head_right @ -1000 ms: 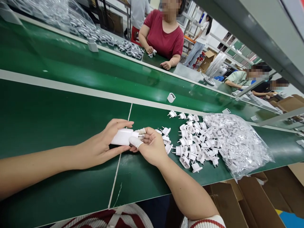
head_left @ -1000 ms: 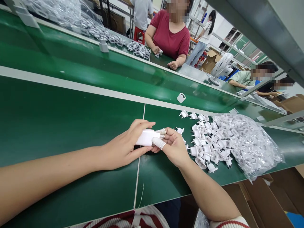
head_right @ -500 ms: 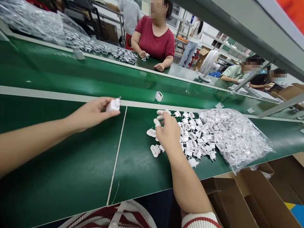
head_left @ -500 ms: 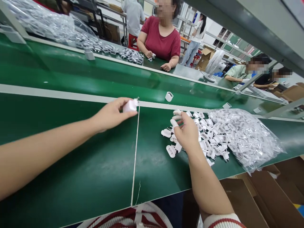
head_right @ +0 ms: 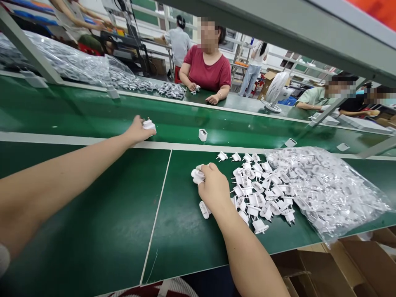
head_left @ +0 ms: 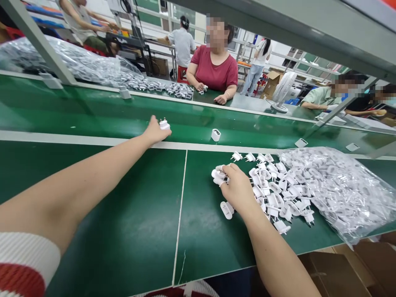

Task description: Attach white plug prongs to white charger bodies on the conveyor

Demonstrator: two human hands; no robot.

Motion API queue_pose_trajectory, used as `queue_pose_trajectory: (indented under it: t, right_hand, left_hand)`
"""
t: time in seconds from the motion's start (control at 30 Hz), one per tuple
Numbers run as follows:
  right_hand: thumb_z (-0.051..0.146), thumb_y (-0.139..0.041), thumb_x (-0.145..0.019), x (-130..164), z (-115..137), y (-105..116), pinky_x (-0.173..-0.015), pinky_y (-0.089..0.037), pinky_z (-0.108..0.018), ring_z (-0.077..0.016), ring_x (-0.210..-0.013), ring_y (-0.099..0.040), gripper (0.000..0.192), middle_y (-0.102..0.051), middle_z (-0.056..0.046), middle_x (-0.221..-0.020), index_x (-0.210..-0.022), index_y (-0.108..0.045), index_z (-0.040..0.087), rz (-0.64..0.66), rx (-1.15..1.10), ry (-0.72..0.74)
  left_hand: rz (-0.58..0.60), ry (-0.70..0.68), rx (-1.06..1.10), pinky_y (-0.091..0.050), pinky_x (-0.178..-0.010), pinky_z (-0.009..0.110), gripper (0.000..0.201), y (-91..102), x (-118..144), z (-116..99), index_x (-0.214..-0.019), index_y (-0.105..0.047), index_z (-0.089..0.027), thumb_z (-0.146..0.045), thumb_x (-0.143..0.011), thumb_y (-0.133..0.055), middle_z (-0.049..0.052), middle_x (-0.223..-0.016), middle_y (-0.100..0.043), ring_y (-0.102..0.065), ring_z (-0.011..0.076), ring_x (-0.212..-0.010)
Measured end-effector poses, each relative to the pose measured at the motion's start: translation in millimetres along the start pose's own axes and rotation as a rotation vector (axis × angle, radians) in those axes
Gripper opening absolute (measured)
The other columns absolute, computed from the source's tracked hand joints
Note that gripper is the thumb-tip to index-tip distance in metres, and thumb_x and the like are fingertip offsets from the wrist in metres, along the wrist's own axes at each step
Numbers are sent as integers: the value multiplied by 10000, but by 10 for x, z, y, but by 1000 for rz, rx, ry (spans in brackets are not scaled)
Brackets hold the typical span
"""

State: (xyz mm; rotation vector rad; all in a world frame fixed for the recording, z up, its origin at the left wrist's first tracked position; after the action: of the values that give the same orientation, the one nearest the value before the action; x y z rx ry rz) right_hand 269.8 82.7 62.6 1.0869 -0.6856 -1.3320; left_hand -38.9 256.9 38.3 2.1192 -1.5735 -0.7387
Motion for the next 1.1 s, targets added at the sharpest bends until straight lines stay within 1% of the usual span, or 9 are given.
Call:
queue_pose_trajectory:
  t: [0.07,0.13,0.2,0.33,0.47,0.67,0.9,1.0,1.1]
  right_hand:
    - [59,-599,-787,-7,-14,-19,-728,-501,-332,-204,-846,-649,423,-669,-55,-1072,-1165,-687,228,-61,-146,-9]
    - [144,-673,-807,-25,-32,-38,-763,-531,-342,-203,-882,-673,328,-698,-50,-1091,-1120,-705,238,-114,-358,-36]
    - [258,-769,-785,-49,-57,-57,-774,-555,-339,-198,-882,-700,256,-731,-44,-1092,-1038,-734,240,-128,-639,-107]
    - [422,-878,-693,-63,-31,-95,-741,-578,-309,-206,-863,-749,314,-766,-42,-994,-894,-757,212,30,-1123,-289]
    - [488,-906,-661,-31,42,-99,-761,-570,-272,-192,-881,-762,376,-769,-37,-907,-852,-762,198,221,-1356,-374]
    - [464,-910,-663,-24,41,-107,-787,-525,-270,-152,-863,-699,346,-757,-27,-909,-838,-765,203,229,-1385,-366]
    - [378,-921,-657,-9,159,-111,-807,-546,-342,-175,-836,-666,299,-740,-21,-926,-890,-800,235,50,-1114,-160]
    - [357,-870,-750,19,256,-100,-792,-556,-344,-168,-812,-664,206,-713,-18,-935,-913,-806,249,13,-875,-12]
    - [331,-799,-840,59,346,-83,-770,-560,-330,-153,-778,-642,134,-683,-9,-901,-947,-791,251,2,-679,139]
  left_hand:
    - [-173,-102,-40,-341,-1042,553,796,9,92,-124,-1526,-358,-71,-401,-866,-656,200,-1581,-337,-244,422,-1501]
    - [-256,-304,-76,-297,-1154,525,785,-129,183,-346,-1498,-418,-130,-370,-812,-714,169,-1596,-347,-278,381,-1499]
    - [-136,-442,-84,-303,-1199,473,749,-452,215,-564,-1429,-500,-148,-377,-769,-769,167,-1530,-454,-391,359,-1439]
    - [156,-253,-39,-346,-1173,480,934,-1159,91,-749,-1448,-461,-68,-441,-700,-878,257,-1520,-470,-388,420,-1445]
    - [211,-222,21,-471,-1032,436,572,-1407,63,-831,-1282,-600,-73,-329,-805,-785,209,-1248,-686,-629,358,-1179]
    - [312,-398,103,-483,-1040,387,506,-941,753,-747,-1264,-646,-159,-360,-807,-727,105,-1243,-707,-636,285,-1145]
    - [723,-489,45,-408,-1118,488,528,-312,1916,-411,-1405,-613,-302,-501,-917,-623,75,-1260,-679,-555,323,-1235]
    - [794,-488,65,-384,-1138,487,537,-265,2061,-345,-1443,-581,-314,-499,-940,-616,80,-1347,-630,-507,328,-1309]
    - [698,-473,154,-427,-1097,458,676,-269,2017,-311,-1424,-595,-277,-602,-849,-738,93,-1353,-630,-527,326,-1274]
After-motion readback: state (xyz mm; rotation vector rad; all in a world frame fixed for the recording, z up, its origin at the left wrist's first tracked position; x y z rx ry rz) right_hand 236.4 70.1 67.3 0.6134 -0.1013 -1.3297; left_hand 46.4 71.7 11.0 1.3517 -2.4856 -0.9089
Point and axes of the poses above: each hand's wrist, its own x-axis away from the middle knuckle, its own y-axis out of the back of the hand, z = x × y, the point moved 5 cm from there along -x, towards the middle knuckle
